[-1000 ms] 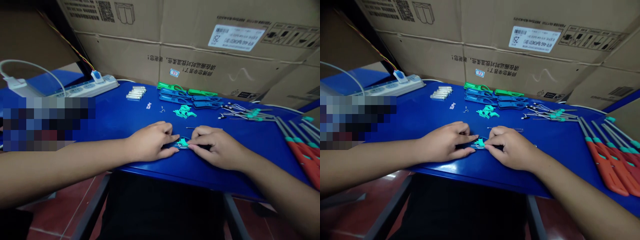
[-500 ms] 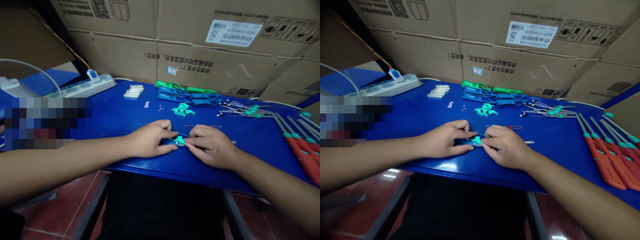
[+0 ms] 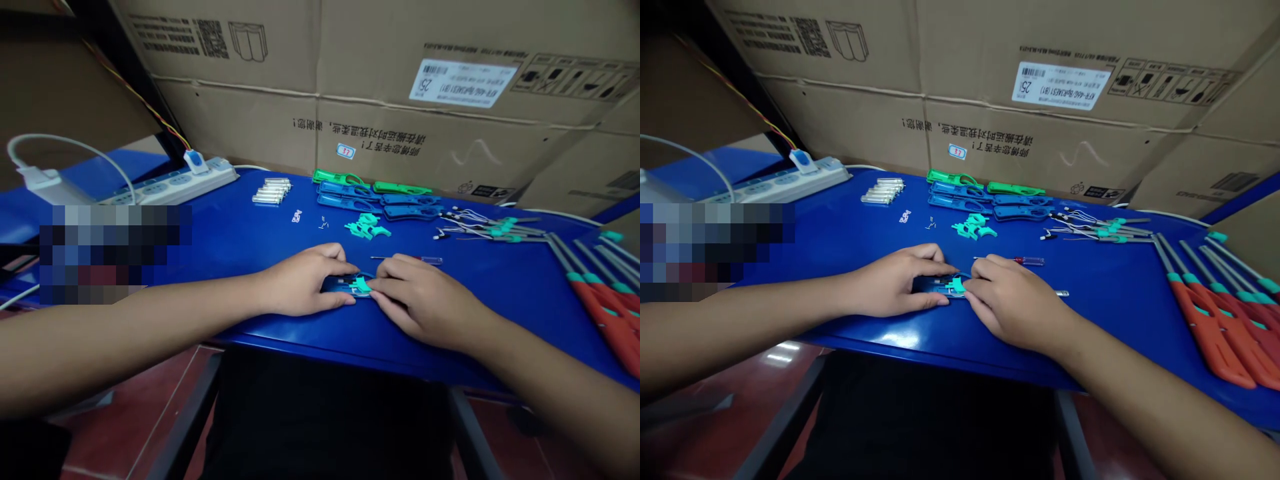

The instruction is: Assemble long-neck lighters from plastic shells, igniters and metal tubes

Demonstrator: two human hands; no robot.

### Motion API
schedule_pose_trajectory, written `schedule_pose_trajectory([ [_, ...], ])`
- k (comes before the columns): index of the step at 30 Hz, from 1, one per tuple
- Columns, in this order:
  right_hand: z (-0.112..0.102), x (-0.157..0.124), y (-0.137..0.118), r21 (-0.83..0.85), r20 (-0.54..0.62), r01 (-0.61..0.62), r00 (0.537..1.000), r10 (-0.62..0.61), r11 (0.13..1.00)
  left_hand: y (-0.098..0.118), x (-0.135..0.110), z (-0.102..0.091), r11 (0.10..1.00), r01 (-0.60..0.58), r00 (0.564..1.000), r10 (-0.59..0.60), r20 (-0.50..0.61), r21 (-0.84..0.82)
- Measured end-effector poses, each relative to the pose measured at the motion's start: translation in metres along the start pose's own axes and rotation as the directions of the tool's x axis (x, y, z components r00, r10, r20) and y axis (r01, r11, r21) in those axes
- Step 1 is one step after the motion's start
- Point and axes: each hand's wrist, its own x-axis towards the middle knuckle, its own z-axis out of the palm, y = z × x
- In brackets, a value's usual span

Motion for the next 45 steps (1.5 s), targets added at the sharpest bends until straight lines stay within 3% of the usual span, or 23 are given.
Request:
schedule_pose_trajectory([
  [6, -0.003, 0.0, 0.003, 0.298, 0.006, -0.16, 0.986, 0.165, 0.941, -0.001, 0.001, -0.001, 1.0, 0.002, 1.0, -0.002, 0.01, -0.018],
  [20, -0.007, 0.014, 0.006, 0.528, 0.088, -0.296, 0.951, 0.296, 0.796, -0.002, 0.002, 0.0, 1.0, -0.016, 1.0, 0.017, 0.015, -0.026],
  [24, -0.008, 0.017, 0.004, 0.456, 0.103, -0.358, 0.931, 0.351, 0.815, -0.002, 0.001, 0.0, 1.0, -0.019, 1.0, 0.019, 0.016, -0.018],
  [29, -0.01, 0.018, 0.0, 0.368, 0.156, -0.347, 0.938, 0.311, 0.863, -0.001, 0.0, 0.001, 1.0, -0.018, 1.0, 0.017, 0.018, 0.022],
  [33, -0.012, 0.013, 0.0, 0.327, 0.104, -0.298, 0.955, 0.279, 0.897, -0.001, 0.002, -0.008, 0.999, -0.024, 0.999, 0.025, 0.023, -0.044],
  [38, -0.009, 0.008, 0.001, 0.316, 0.061, -0.238, 0.971, 0.23, 0.919, -0.011, 0.006, -0.021, 0.977, 0.043, 0.999, -0.048, -0.02, -0.209],
  [45, -0.015, 0.0, 0.011, 0.208, -0.005, -0.175, 0.984, 0.18, 0.962, -0.016, 0.009, -0.016, 0.963, 0.13, 0.992, -0.128, 0.021, -0.235],
])
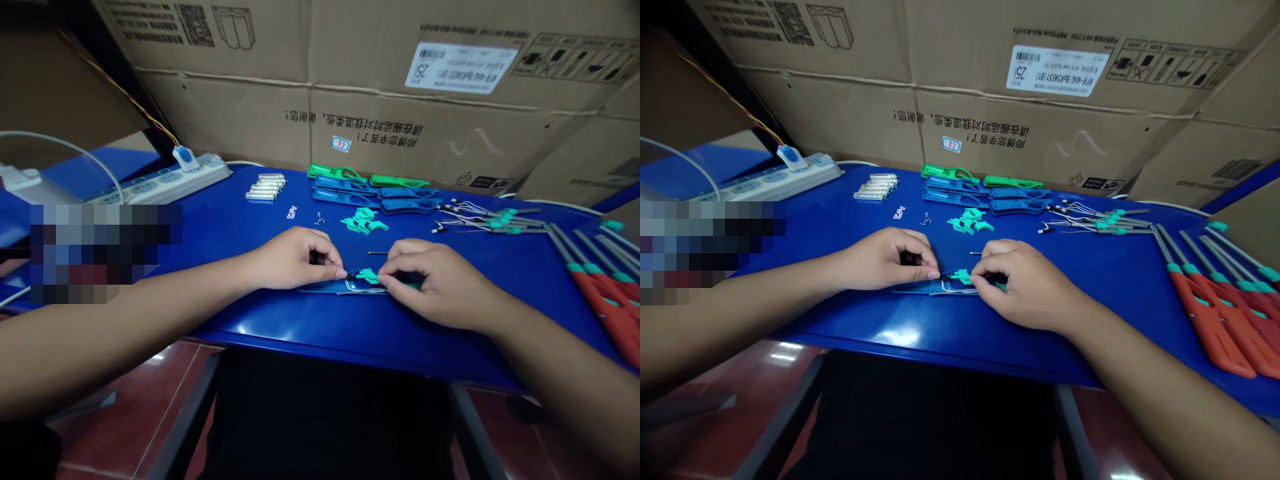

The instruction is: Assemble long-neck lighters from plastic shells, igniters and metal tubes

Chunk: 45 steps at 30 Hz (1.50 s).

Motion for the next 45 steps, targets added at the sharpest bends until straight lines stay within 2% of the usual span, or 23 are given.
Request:
schedule_pose_trajectory([
  [5, -0.008, 0.002, 0.007, -0.267, -0.111, -0.003, 0.993, -0.027, 0.964, 0.005, -0.002, 0.002, 0.999, 0.025, 0.999, -0.024, -0.024, 0.046],
  [8, 0.0, 0.009, -0.001, -0.232, -0.161, 0.016, 0.985, -0.055, 0.973, 0.006, -0.002, 0.003, 0.996, 0.022, 0.999, -0.02, -0.028, 0.081],
  [11, 0.012, 0.019, -0.01, -0.152, -0.03, 0.14, 0.989, -0.146, 0.978, 0.005, -0.002, 0.005, 0.995, 0.01, 0.999, -0.006, -0.042, 0.094],
  [14, 0.018, 0.026, -0.012, -0.123, 0.049, 0.17, 0.985, -0.165, 0.978, 0.004, -0.003, 0.008, 0.993, 0.008, 0.997, 0.001, -0.072, 0.115],
  [18, 0.017, 0.027, -0.007, -0.143, 0.104, 0.27, 0.961, -0.257, 0.952, 0.004, -0.003, 0.01, 0.991, 0.024, 0.997, -0.014, -0.077, 0.132],
  [22, 0.019, 0.027, -0.004, -0.144, 0.083, 0.279, 0.959, -0.269, 0.949, 0.005, -0.002, 0.01, 0.991, 0.067, 0.996, -0.059, -0.07, 0.114],
  [24, 0.018, 0.025, 0.0, -0.143, 0.061, 0.257, 0.966, -0.25, 0.956, 0.005, 0.0, 0.01, 0.993, 0.097, 0.994, -0.093, -0.056, 0.062],
  [28, 0.002, 0.015, 0.008, -0.193, -0.099, -0.005, 0.995, -0.014, 0.981, 0.004, 0.002, 0.01, 0.987, 0.16, 0.987, -0.16, -0.019, -0.006],
  [30, -0.006, 0.008, 0.006, -0.197, -0.14, -0.056, 0.99, 0.028, 0.979, 0.005, 0.003, 0.01, 0.988, 0.156, 0.988, -0.156, -0.004, -0.011],
  [31, -0.008, 0.004, 0.003, -0.193, -0.13, -0.027, 0.992, 0.002, 0.981, 0.005, 0.003, 0.009, 0.989, 0.148, 0.989, -0.148, 0.004, -0.013],
  [34, -0.003, -0.002, -0.01, -0.226, 0.017, 0.113, 0.994, -0.112, 0.968, 0.007, 0.002, 0.008, 0.992, 0.123, 0.992, -0.122, 0.025, -0.015],
  [36, 0.007, -0.002, -0.017, -0.233, 0.082, 0.121, 0.991, -0.105, 0.965, 0.008, 0.001, 0.007, 0.993, 0.119, 0.992, -0.119, 0.035, -0.011],
  [41, 0.019, 0.004, -0.017, 0.012, 0.028, 0.013, 1.0, -0.014, 1.0, 0.008, 0.001, 0.007, 0.996, 0.089, 0.995, -0.09, 0.037, 0.029],
  [45, 0.018, 0.005, -0.013, 0.071, 0.063, -0.074, 0.996, 0.07, 0.995, 0.007, 0.001, 0.007, 0.997, 0.065, 0.997, -0.066, 0.04, 0.038],
])
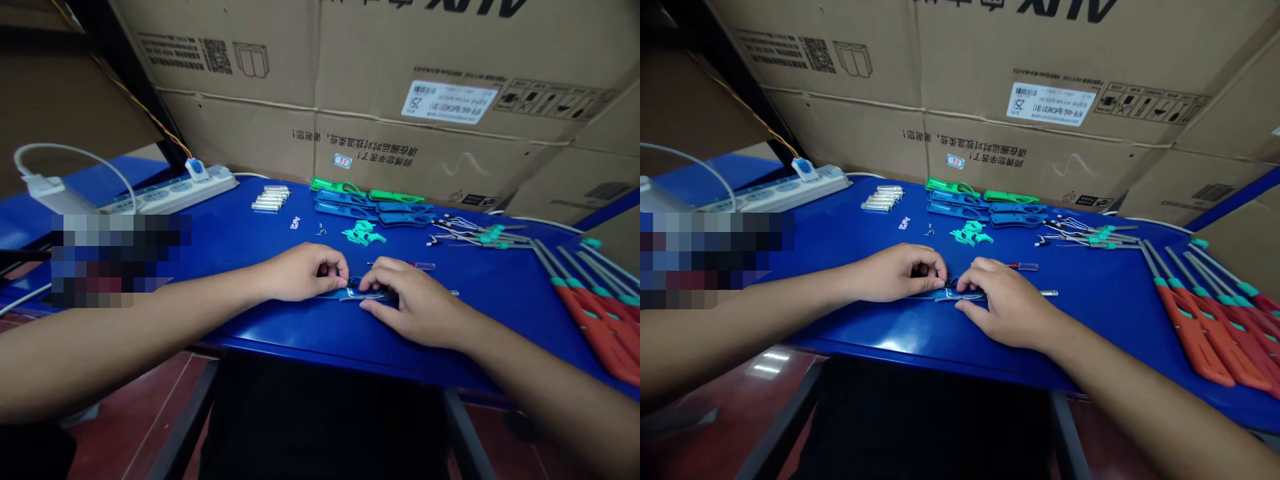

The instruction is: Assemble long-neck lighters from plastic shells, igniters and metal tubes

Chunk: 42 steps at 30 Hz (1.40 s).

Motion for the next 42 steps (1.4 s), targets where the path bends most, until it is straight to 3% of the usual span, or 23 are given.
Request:
schedule_pose_trajectory([
  [6, -0.001, 0.0, 0.004, 0.06, -0.024, -0.008, 1.0, 0.009, 0.998, 0.0, 0.0, 0.0, 1.0, -0.002, 1.0, 0.002, -0.002, -0.004],
  [8, -0.005, -0.004, 0.006, 0.055, -0.043, 0.059, 0.997, -0.057, 0.997, 0.0, 0.0, 0.0, 1.0, -0.011, 1.0, 0.011, -0.01, 0.002],
  [11, -0.011, -0.015, 0.01, 0.002, 0.07, 0.201, 0.977, -0.201, 0.98, -0.002, -0.001, 0.001, 0.997, -0.057, 0.998, 0.058, -0.024, 0.049],
  [14, -0.011, -0.023, 0.011, -0.055, 0.094, 0.232, 0.97, -0.226, 0.971, -0.002, -0.003, 0.002, 0.99, -0.101, 0.993, 0.106, -0.045, 0.1],
  [20, -0.002, -0.019, 0.01, -0.151, -0.032, 0.066, 0.997, -0.072, 0.986, 0.001, -0.006, 0.004, 0.981, -0.137, 0.984, 0.151, -0.093, 0.134],
  [24, -0.008, -0.013, 0.016, -0.196, -0.172, -0.123, 0.981, 0.089, 0.973, 0.002, -0.007, 0.004, 0.981, -0.141, 0.984, 0.154, -0.09, 0.134],
  [26, -0.011, -0.012, 0.02, -0.173, -0.182, -0.182, 0.972, 0.15, 0.968, 0.002, -0.007, 0.004, 0.98, -0.14, 0.984, 0.154, -0.093, 0.14],
  [32, -0.016, -0.015, 0.025, -0.207, -0.004, -0.042, 0.999, 0.043, 0.978, 0.001, -0.006, 0.005, 0.978, -0.155, 0.982, 0.168, -0.089, 0.136],
  [37, -0.022, -0.007, 0.023, -0.213, 0.01, 0.008, 1.0, -0.006, 0.977, 0.001, -0.006, 0.005, 0.981, -0.14, 0.985, 0.152, -0.086, 0.135],
  [42, -0.025, 0.006, 0.015, -0.282, -0.098, 0.118, 0.984, -0.151, 0.952, 0.0, -0.006, 0.005, 0.98, -0.151, 0.983, 0.163, -0.088, 0.134],
])
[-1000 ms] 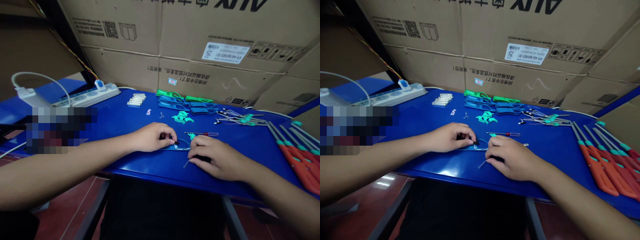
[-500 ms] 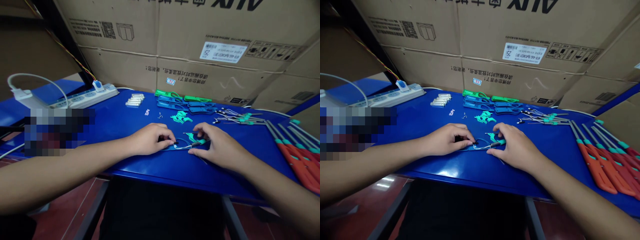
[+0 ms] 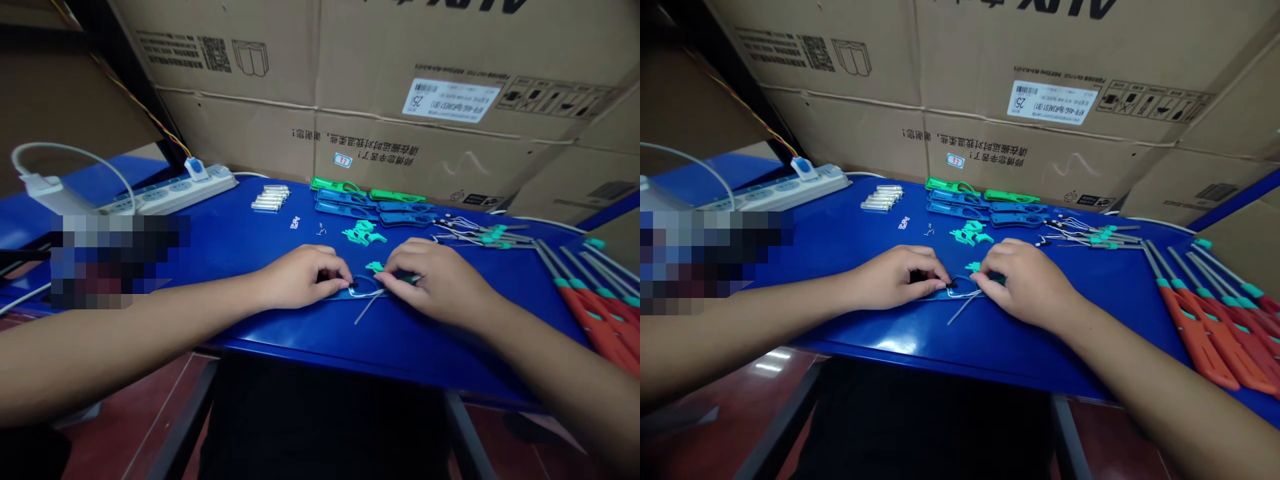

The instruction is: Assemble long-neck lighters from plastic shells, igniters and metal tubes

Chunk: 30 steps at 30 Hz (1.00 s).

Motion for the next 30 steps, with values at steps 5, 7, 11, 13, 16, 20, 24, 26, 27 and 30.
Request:
schedule_pose_trajectory([
  [5, 0.008, 0.007, 0.002, 0.033, 0.004, -0.033, 0.999, 0.033, 0.999, 0.0, 0.0, 0.0, 1.0, -0.012, 1.0, 0.012, -0.007, 0.013],
  [7, 0.01, 0.006, 0.007, 0.071, 0.032, -0.051, 0.998, 0.049, 0.996, -0.001, 0.0, 0.0, 1.0, -0.015, 1.0, 0.015, -0.004, 0.015],
  [11, 0.007, 0.0, 0.018, 0.093, 0.044, -0.084, 0.996, 0.08, 0.992, -0.001, 0.0, 0.001, 1.0, -0.019, 1.0, 0.019, 0.001, 0.024],
  [13, 0.002, -0.005, 0.021, 0.107, 0.065, -0.035, 0.998, 0.028, 0.994, -0.001, 0.0, 0.001, 1.0, -0.022, 1.0, 0.022, 0.001, 0.018],
  [16, -0.003, -0.014, 0.025, 0.176, 0.143, 0.105, 0.981, -0.131, 0.979, -0.001, 0.0, 0.001, 1.0, -0.021, 1.0, 0.021, -0.001, 0.015],
  [20, 0.0, -0.022, 0.028, 0.219, 0.149, 0.121, 0.976, -0.156, 0.968, 0.0, 0.0, 0.001, 1.0, -0.02, 1.0, 0.02, -0.007, 0.017],
  [24, 0.004, -0.023, 0.027, 0.298, 0.168, -0.01, 0.985, -0.042, 0.955, 0.001, 0.001, 0.001, 1.0, -0.026, 1.0, 0.026, -0.012, 0.009],
  [26, 0.004, -0.02, 0.025, 0.351, 0.22, -0.147, 0.973, 0.071, 0.925, 0.0, 0.001, 0.001, 1.0, -0.029, 0.999, 0.03, -0.016, 0.005],
  [27, 0.004, -0.018, 0.024, 0.364, 0.253, -0.213, 0.959, 0.124, 0.907, 0.0, 0.001, 0.001, 1.0, -0.031, 0.999, 0.031, -0.017, 0.002],
  [30, 0.0, -0.013, 0.019, 0.333, 0.32, -0.322, 0.923, 0.215, 0.886, -0.001, 0.001, 0.001, 0.999, -0.034, 0.999, 0.034, -0.016, -0.002],
])
